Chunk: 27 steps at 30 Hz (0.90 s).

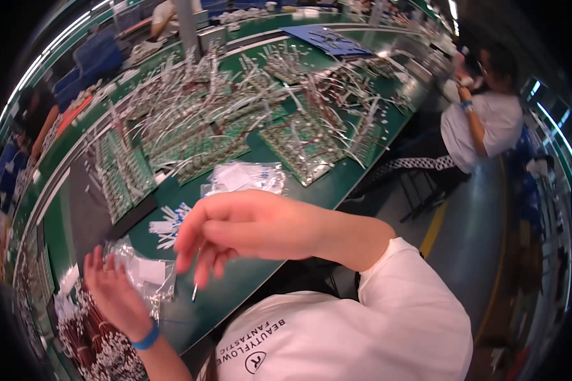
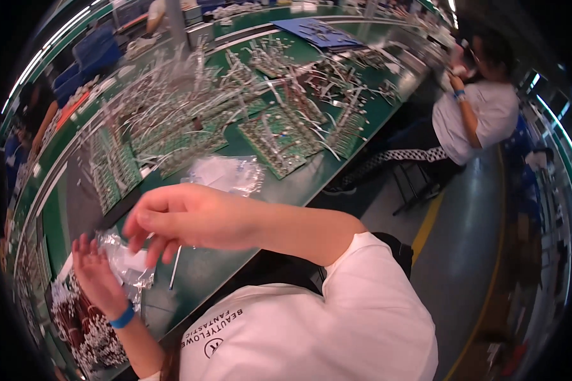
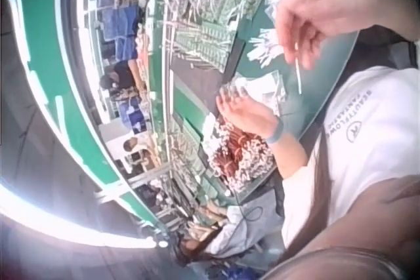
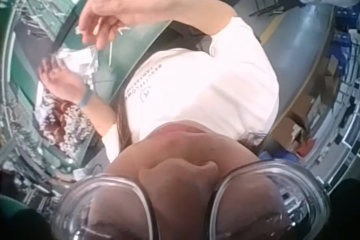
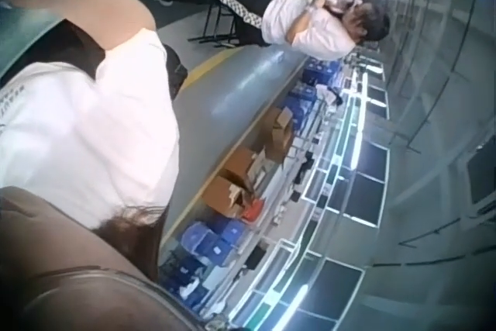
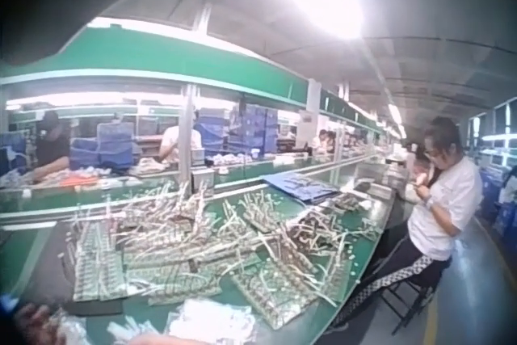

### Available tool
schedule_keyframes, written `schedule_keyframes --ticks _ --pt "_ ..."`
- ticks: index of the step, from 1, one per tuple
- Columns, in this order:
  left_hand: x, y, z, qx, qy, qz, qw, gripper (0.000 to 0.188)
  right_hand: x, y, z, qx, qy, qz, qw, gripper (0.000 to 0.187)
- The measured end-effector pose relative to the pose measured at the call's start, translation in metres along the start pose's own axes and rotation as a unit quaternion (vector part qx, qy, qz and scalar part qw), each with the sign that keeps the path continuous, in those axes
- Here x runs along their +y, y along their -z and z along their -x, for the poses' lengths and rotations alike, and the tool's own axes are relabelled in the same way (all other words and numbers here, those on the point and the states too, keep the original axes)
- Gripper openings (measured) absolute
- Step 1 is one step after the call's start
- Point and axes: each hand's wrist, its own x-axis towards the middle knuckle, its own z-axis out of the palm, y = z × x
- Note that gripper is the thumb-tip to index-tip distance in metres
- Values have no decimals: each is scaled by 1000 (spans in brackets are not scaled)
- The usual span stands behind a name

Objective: The person plugs ribbon cables and wire harnesses into connectors on circuit board panels by hand, sets them down, and then connects ribbon cables to individual small circuit boards.

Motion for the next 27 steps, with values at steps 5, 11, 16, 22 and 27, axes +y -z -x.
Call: schedule_keyframes --ticks 5,11,16,22,27 --pt "9 25 -5 80 -15 10 997 37 -43 -20 44 -296 344 106 885 96" --pt "-36 -3 6 -19 100 -7 995 40 -84 97 149 -224 121 371 893 40" --pt "-29 -40 10 9 92 -154 984 44 -104 289 269 562 40 253 786 26" --pt "-48 -75 -16 165 112 -248 948 42 -137 470 355 769 -218 487 352 115" --pt "-66 -88 -35 181 100 -250 946 50 -164 553 366 756 -266 466 375 131"
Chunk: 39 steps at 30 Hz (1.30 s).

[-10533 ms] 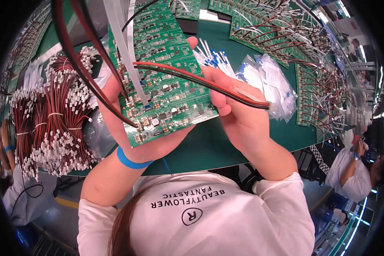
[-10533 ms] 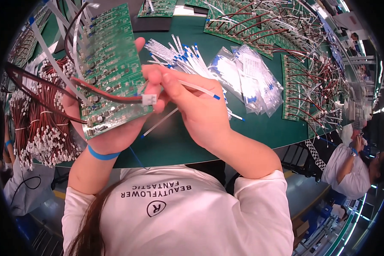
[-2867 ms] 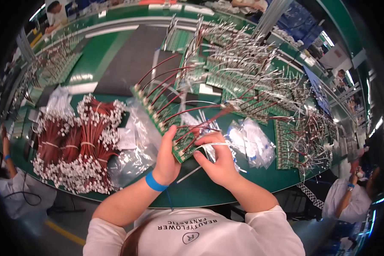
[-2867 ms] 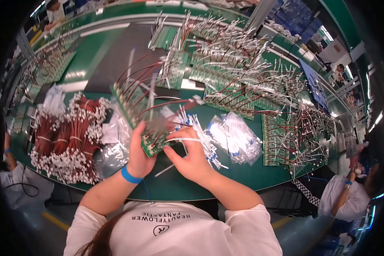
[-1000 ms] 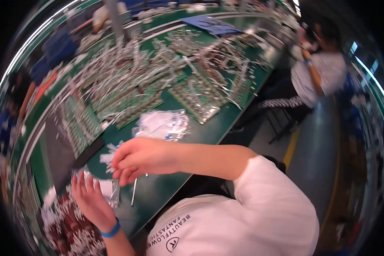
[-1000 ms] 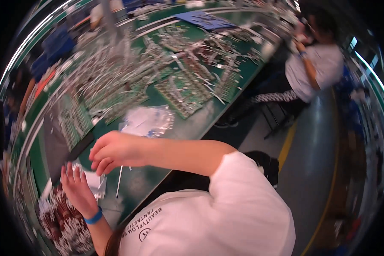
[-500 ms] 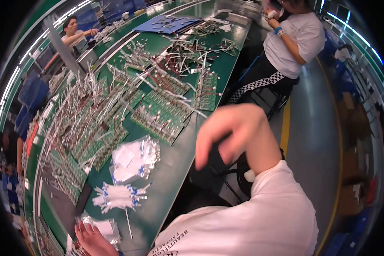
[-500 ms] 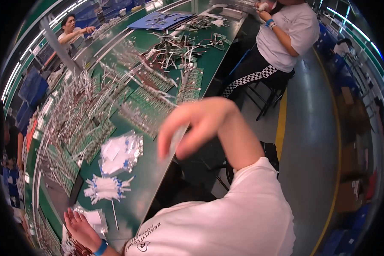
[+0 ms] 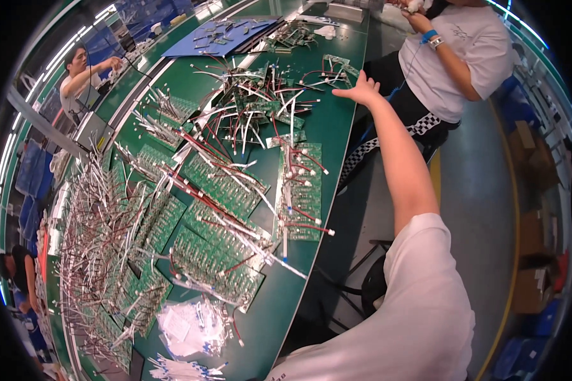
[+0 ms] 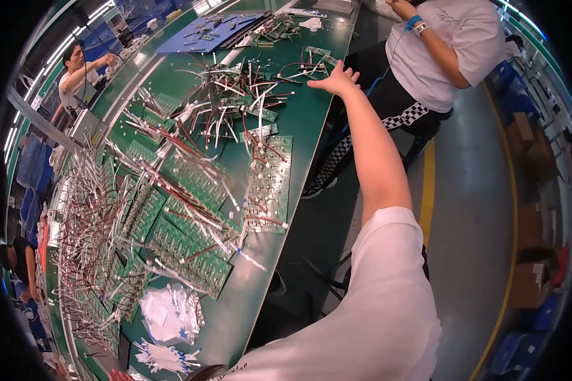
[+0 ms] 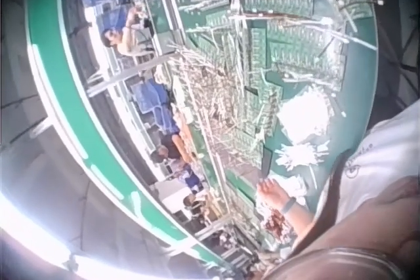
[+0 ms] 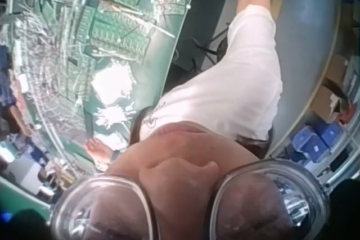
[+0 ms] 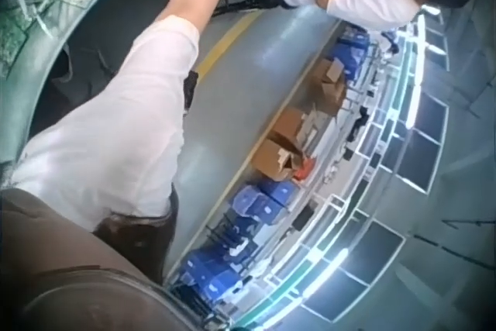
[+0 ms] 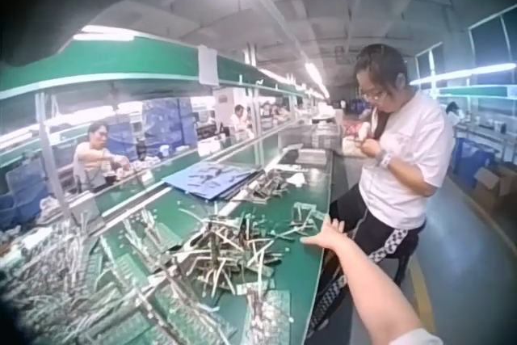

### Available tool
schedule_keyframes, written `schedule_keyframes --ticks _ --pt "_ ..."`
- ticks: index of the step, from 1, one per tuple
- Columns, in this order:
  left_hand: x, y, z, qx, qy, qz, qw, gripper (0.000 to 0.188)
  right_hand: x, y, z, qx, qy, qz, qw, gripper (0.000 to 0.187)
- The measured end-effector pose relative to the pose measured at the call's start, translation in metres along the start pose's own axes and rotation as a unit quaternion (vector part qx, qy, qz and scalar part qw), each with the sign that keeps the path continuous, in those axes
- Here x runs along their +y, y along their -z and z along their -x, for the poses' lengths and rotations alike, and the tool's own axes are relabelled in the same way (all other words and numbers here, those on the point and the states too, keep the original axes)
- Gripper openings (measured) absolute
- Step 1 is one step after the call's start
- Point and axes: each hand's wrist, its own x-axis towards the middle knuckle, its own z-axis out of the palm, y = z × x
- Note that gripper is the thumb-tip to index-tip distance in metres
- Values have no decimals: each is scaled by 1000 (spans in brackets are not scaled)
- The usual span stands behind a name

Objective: The person plugs ribbon cables and wire harnesses into connectors on circuit board panels by hand, sets them down, and then connects ribbon cables to individual small circuit boards.

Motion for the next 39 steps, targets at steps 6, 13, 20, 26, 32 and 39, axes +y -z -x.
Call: schedule_keyframes --ticks 6,13,20,26,32,39 --pt "-2 -18 -6 17 8 -62 998 50 -10 12 -37 -9 48 65 997 131" --pt "-11 11 -39 9 46 -75 996 47 -21 2 -87 -110 95 157 977 122" --pt "-8 13 -46 -27 60 -16 998 18 -50 -5 -68 -26 70 108 991 90" --pt "-14 54 -83 -123 86 14 989 24 -49 -9 -90 -51 105 103 988 82" --pt "-5 -24 -20 19 68 -117 991 60 -56 -14 -101 -97 123 171 973 71" --pt "-7 -13 -27 -16 86 -132 987 58 -56 -18 -111 -146 156 136 967 53"
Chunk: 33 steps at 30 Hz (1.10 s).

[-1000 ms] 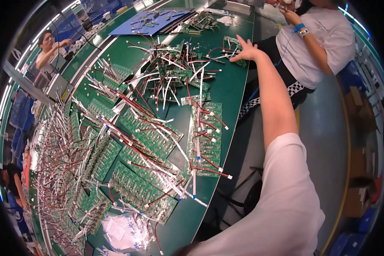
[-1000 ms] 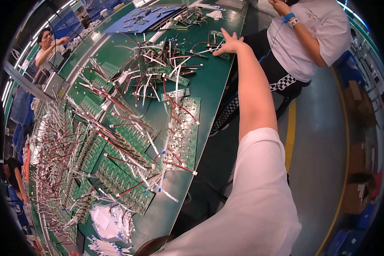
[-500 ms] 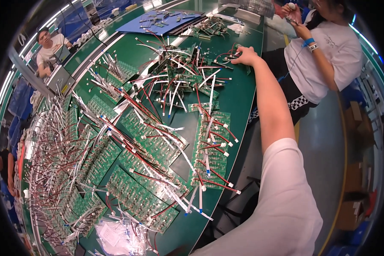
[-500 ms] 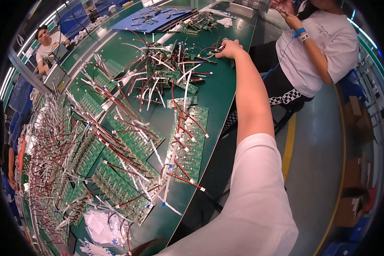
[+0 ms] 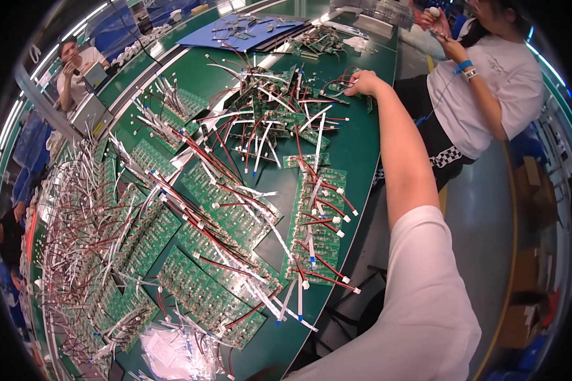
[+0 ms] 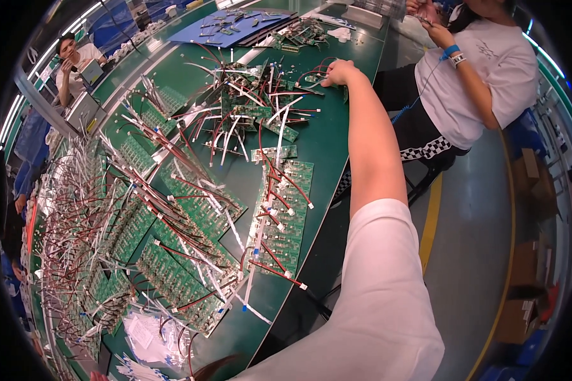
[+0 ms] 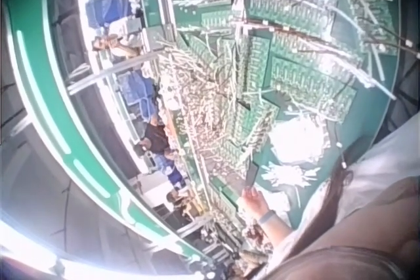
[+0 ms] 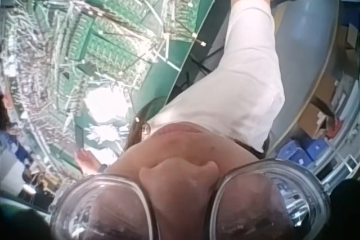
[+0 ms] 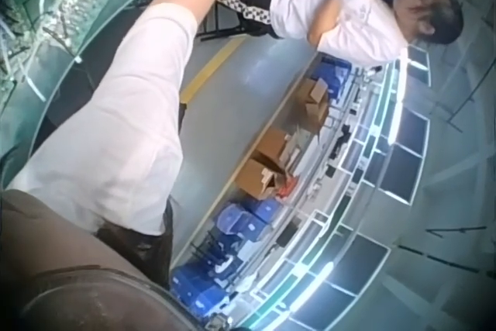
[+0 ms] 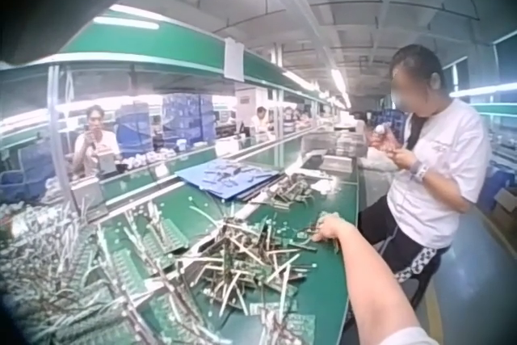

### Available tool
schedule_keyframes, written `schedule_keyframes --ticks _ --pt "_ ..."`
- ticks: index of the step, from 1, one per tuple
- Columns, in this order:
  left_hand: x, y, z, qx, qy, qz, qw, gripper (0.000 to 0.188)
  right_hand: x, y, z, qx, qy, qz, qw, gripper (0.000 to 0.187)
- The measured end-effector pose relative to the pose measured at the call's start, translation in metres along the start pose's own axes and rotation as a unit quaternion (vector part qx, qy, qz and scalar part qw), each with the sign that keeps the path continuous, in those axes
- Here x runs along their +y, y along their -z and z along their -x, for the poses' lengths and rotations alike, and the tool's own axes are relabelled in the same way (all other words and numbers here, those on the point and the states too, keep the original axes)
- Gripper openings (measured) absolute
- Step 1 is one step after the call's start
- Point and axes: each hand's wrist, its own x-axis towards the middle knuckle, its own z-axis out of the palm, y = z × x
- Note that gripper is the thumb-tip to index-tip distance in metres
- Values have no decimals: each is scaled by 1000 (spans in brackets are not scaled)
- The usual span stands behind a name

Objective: The person plugs ribbon cables and wire harnesses into connectors on circuit board panels by hand, sets them down, and then connects ribbon cables to individual small circuit boards.

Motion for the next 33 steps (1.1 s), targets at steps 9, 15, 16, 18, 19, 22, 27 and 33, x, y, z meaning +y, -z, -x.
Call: schedule_keyframes --ticks 9,15,16,18,19,22,27,33 --pt "-6 4 -12 -38 0 19 999 56 0 4 27 66 1 -377 924 18" --pt "3 -10 -1 -10 11 38 999 56 -16 39 50 57 -9 -506 861 19" --pt "4 -13 1 -6 7 46 999 54 -16 45 52 56 8 -527 848 19" --pt "3 -7 3 0 6 53 999 52 -27 64 71 67 30 -556 828 17" --pt "1 -3 1 -4 -2 72 997 50 -32 73 82 61 43 -549 833 16" --pt "-8 16 -10 -2 4 100 995 46 -51 94 108 58 62 -538 839 16" --pt "-36 67 -46 -20 20 135 990 45 -92 123 177 57 122 -500 855 18" --pt "-65 120 -53 -206 -51 240 947 38 -165 135 278 -46 212 -510 833 19"
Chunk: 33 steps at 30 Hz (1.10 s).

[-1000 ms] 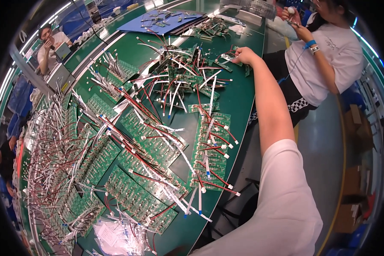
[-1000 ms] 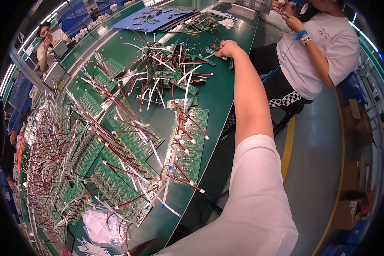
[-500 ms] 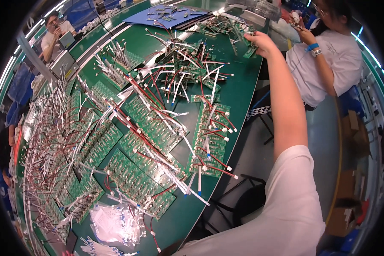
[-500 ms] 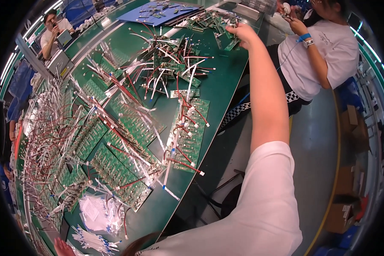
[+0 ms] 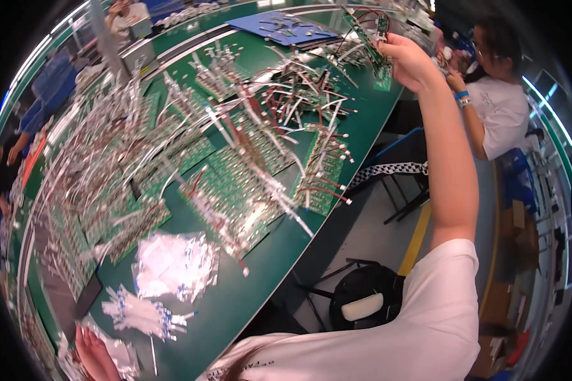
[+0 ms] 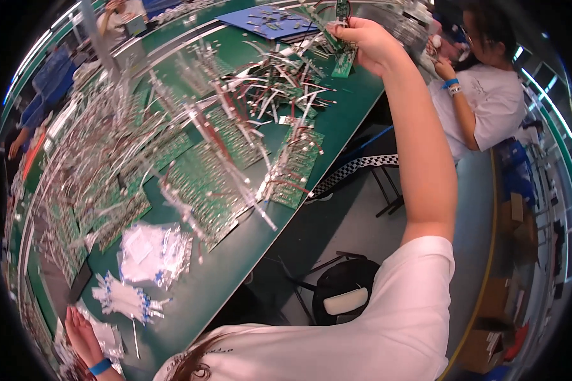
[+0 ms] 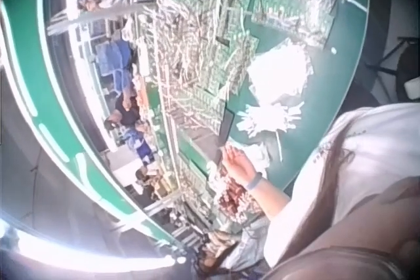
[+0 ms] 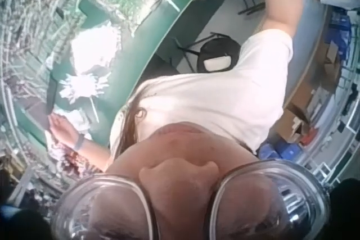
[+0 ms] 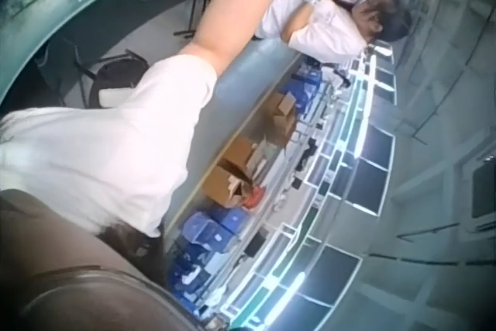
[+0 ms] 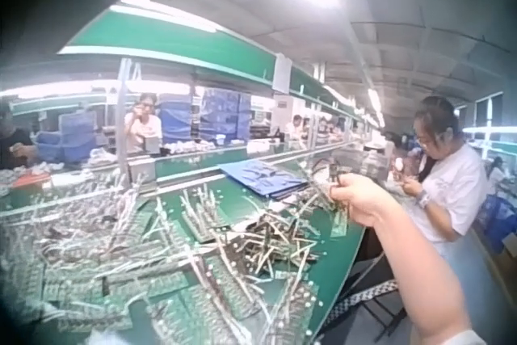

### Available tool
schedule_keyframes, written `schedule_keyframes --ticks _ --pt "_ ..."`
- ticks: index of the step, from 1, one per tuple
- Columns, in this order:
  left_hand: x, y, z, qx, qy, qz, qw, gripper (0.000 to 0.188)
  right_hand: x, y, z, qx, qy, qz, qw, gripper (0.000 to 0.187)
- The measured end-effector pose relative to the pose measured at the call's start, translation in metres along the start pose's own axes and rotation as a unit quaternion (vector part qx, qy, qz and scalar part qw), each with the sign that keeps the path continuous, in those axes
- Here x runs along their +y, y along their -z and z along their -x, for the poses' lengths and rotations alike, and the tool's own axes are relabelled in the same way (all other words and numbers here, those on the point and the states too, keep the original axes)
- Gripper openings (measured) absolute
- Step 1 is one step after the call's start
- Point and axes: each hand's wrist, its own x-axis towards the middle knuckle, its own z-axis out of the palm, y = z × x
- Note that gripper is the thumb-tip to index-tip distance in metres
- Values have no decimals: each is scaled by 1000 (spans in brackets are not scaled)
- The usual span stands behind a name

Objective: The person plugs ribbon cables and wire harnesses into connectors on circuit board panels by hand, sets them down, and then connects ribbon cables to individual small circuit boards.

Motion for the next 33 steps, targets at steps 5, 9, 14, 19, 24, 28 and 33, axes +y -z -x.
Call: schedule_keyframes --ticks 5,9,14,19,24,28,33 --pt "14 -25 64 73 -38 -3 997 36 -48 -123 64 -200 69 -80 974 21" --pt "9 -62 92 -73 -57 -25 995 31 -64 -230 128 -328 46 -91 939 26" --pt "2 -65 129 -200 17 -44 979 46 -56 -364 205 -479 -27 -189 857 28" --pt "-17 -16 135 -175 48 109 977 58 -32 -478 266 -564 -171 -233 774 18" --pt "-17 24 131 -122 117 117 979 49 8 -524 279 -569 -244 -238 748 30" --pt "-11 44 131 -86 116 74 987 49 29 -540 279 -555 -228 -156 784 26" --pt "-17 50 124 2 102 39 994 54 57 -556 279 -561 -197 -132 793 30"
